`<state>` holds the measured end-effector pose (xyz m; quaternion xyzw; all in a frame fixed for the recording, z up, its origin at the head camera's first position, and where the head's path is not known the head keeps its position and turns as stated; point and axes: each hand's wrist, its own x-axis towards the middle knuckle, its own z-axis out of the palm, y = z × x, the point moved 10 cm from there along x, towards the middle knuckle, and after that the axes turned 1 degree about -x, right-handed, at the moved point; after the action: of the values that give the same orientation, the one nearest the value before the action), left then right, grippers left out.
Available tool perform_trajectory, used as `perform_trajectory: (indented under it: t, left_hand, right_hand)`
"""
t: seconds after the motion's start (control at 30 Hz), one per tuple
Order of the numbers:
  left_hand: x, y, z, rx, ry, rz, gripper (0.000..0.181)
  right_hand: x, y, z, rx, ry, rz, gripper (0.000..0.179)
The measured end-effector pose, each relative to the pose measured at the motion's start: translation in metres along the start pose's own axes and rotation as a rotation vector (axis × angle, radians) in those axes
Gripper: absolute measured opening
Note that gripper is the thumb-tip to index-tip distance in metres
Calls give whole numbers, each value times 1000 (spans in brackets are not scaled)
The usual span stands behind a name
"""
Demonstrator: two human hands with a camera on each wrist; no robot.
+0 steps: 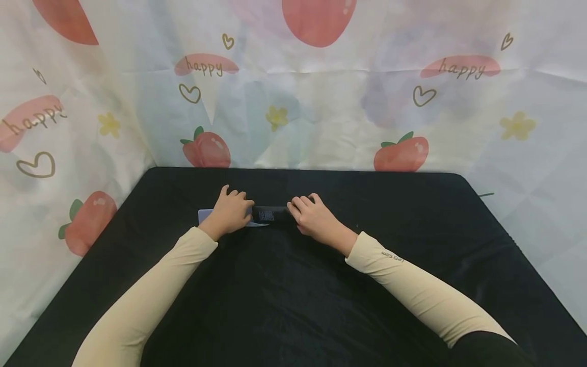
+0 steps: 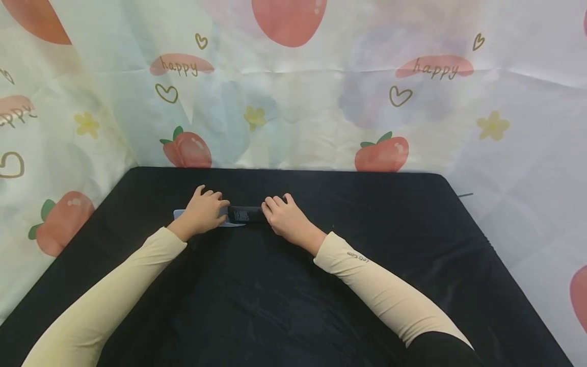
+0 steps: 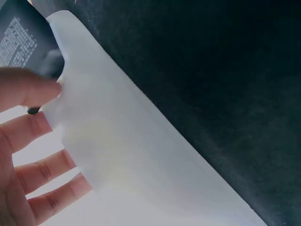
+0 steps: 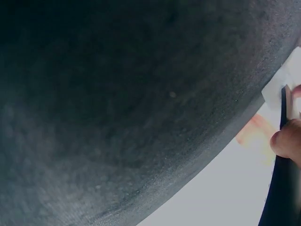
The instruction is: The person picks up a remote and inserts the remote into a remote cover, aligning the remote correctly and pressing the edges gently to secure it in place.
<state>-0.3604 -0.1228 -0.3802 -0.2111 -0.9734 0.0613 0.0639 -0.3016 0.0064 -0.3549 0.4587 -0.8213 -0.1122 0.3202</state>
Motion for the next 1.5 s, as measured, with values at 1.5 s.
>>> perform_trajectory:
  t: [1.5]
  left_hand:
    - [-4,9,5,-8,63,145,31]
  right_hand:
    - [5,3,21,189,-251,132,55]
